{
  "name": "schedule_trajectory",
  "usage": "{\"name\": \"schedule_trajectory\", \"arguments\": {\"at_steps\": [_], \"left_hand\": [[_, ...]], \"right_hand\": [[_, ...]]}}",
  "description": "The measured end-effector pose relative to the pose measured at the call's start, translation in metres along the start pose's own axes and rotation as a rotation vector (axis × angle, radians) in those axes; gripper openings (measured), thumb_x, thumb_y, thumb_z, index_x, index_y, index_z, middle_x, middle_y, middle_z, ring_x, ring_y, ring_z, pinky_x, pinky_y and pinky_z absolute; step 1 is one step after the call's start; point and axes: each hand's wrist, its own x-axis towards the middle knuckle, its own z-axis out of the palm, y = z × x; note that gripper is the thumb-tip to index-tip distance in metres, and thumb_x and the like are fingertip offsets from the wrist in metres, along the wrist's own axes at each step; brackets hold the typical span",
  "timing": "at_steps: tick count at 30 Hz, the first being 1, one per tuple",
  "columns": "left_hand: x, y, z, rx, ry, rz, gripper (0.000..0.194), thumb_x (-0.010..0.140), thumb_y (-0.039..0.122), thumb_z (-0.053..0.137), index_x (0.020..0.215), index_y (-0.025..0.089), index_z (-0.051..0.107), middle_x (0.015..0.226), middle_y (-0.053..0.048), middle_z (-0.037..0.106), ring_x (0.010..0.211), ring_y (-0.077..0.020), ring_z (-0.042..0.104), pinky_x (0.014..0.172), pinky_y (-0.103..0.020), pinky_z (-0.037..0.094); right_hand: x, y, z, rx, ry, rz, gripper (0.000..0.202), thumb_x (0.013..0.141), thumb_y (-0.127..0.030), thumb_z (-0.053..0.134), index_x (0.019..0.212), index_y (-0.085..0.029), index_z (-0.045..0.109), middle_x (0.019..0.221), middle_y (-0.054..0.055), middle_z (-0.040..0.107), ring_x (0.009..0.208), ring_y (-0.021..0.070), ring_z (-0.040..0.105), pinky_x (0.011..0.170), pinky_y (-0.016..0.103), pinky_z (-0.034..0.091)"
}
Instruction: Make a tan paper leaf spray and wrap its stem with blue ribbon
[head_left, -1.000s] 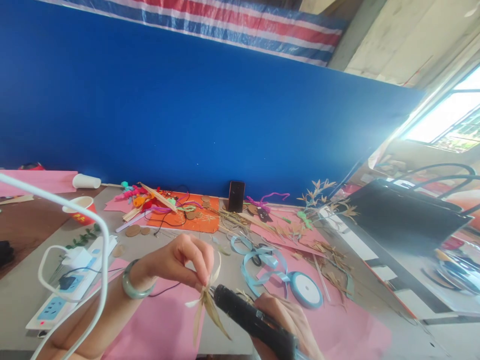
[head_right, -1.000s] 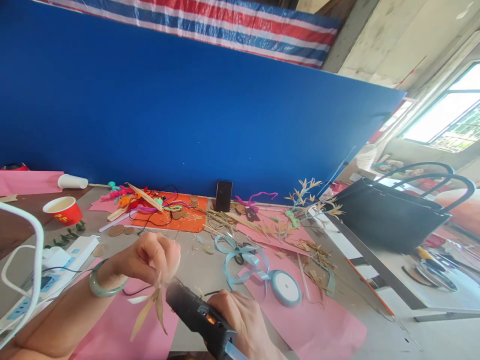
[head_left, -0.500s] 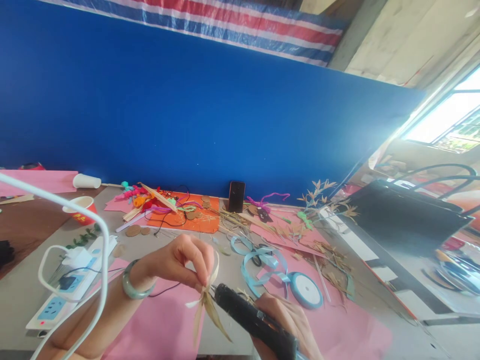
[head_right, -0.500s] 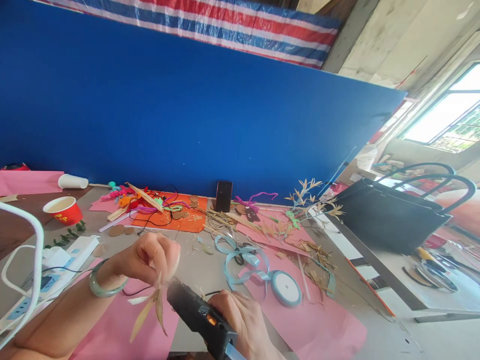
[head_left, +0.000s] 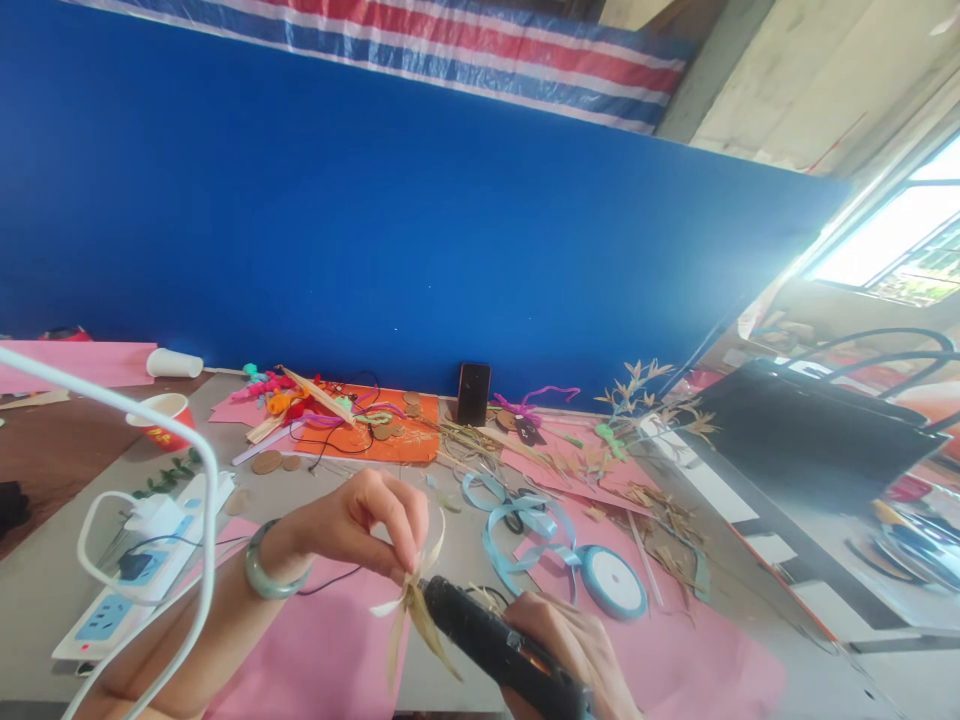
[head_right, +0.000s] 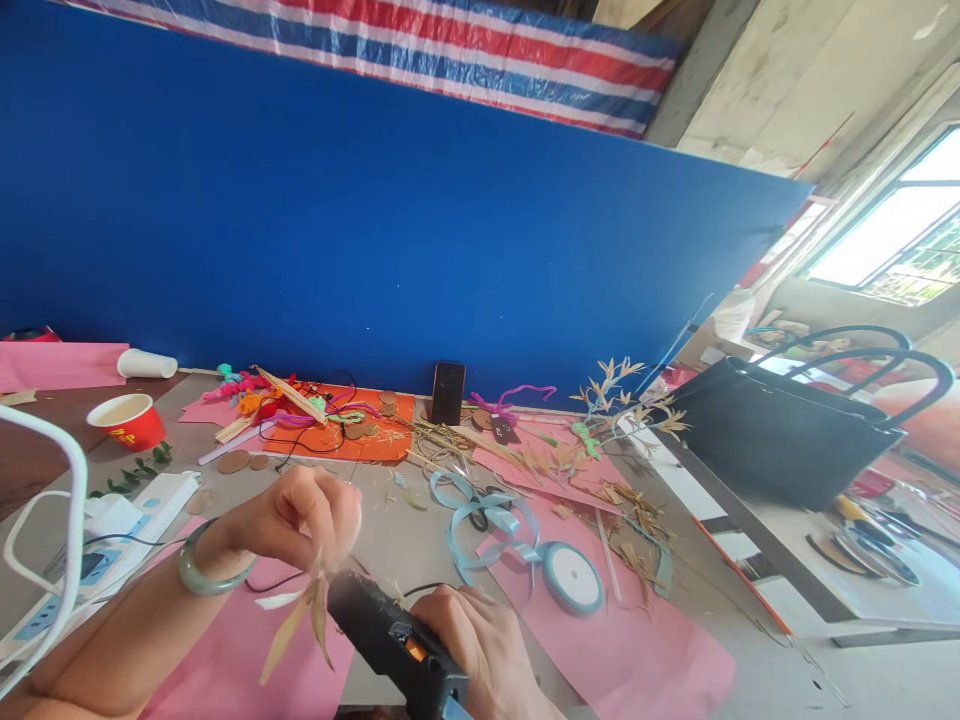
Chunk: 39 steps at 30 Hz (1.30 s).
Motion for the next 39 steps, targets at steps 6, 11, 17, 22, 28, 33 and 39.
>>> {"name": "schedule_trajectory", "arguments": {"at_steps": [6, 11, 17, 22, 28, 33, 39], "left_hand": [[0.000, 0.000, 0.000, -0.037, 0.008, -0.004, 0.018, 0.069, 0.004, 0.078, 0.081, 0.017, 0.077, 0.070, -0.005, 0.063, 0.064, -0.0136, 0.061, 0.060, -0.026, 0.049], [-0.001, 0.000, -0.001, -0.012, 0.006, -0.039, 0.023, 0.068, 0.002, 0.077, 0.082, 0.020, 0.078, 0.070, -0.005, 0.063, 0.065, -0.0146, 0.060, 0.060, -0.028, 0.049], [-0.001, 0.002, -0.002, 0.024, 0.010, -0.051, 0.021, 0.069, 0.005, 0.077, 0.082, 0.021, 0.078, 0.070, -0.006, 0.063, 0.064, -0.0150, 0.060, 0.061, -0.029, 0.050], [-0.001, 0.003, -0.001, 0.023, 0.007, -0.069, 0.017, 0.070, 0.008, 0.077, 0.081, 0.022, 0.078, 0.070, -0.006, 0.063, 0.065, -0.0155, 0.061, 0.061, -0.029, 0.050], [0.000, 0.004, -0.001, 0.026, 0.009, -0.058, 0.019, 0.070, 0.006, 0.077, 0.082, 0.021, 0.078, 0.070, -0.006, 0.063, 0.064, -0.0147, 0.060, 0.061, -0.028, 0.050], [0.001, 0.004, 0.000, 0.027, 0.005, -0.037, 0.015, 0.071, 0.007, 0.077, 0.079, 0.020, 0.077, 0.069, -0.006, 0.064, 0.065, -0.0153, 0.062, 0.060, -0.027, 0.049], [-0.001, 0.004, -0.002, 0.047, 0.028, -0.036, 0.015, 0.071, 0.008, 0.077, 0.080, 0.020, 0.076, 0.069, -0.005, 0.063, 0.063, -0.0142, 0.059, 0.059, -0.028, 0.048]], "right_hand": [[0.000, 0.000, -0.001, 0.028, 0.000, 0.037, 0.026, 0.101, -0.038, 0.033, 0.089, -0.022, 0.049, 0.059, -0.001, 0.059, 0.044, 0.0130, 0.056, 0.048, 0.025, 0.043], [0.000, 0.000, 0.000, 0.045, -0.006, 0.032, 0.029, 0.101, -0.041, 0.032, 0.088, -0.023, 0.049, 0.058, -0.001, 0.059, 0.043, 0.0137, 0.056, 0.047, 0.025, 0.043], [-0.001, -0.001, 0.002, 0.018, 0.017, 0.039, 0.024, 0.101, -0.038, 0.033, 0.090, -0.023, 0.049, 0.058, -0.001, 0.059, 0.044, 0.0144, 0.057, 0.047, 0.026, 0.043], [0.000, 0.000, 0.003, 0.046, 0.018, 0.028, 0.022, 0.100, -0.036, 0.034, 0.089, -0.023, 0.048, 0.058, -0.001, 0.058, 0.044, 0.0142, 0.056, 0.046, 0.026, 0.041], [-0.002, 0.000, 0.003, 0.066, -0.008, 0.043, 0.024, 0.100, -0.036, 0.033, 0.087, -0.023, 0.048, 0.057, -0.002, 0.057, 0.042, 0.0133, 0.054, 0.046, 0.025, 0.041], [-0.003, -0.001, 0.002, 0.066, 0.008, 0.099, 0.023, 0.098, -0.038, 0.038, 0.087, -0.023, 0.052, 0.058, 0.000, 0.060, 0.044, 0.0149, 0.056, 0.048, 0.026, 0.044], [-0.018, -0.001, 0.006, 0.220, -0.042, 0.304, 0.024, 0.093, -0.042, 0.047, 0.082, -0.024, 0.058, 0.061, 0.002, 0.061, 0.052, 0.0176, 0.058, 0.050, 0.027, 0.047]]}}
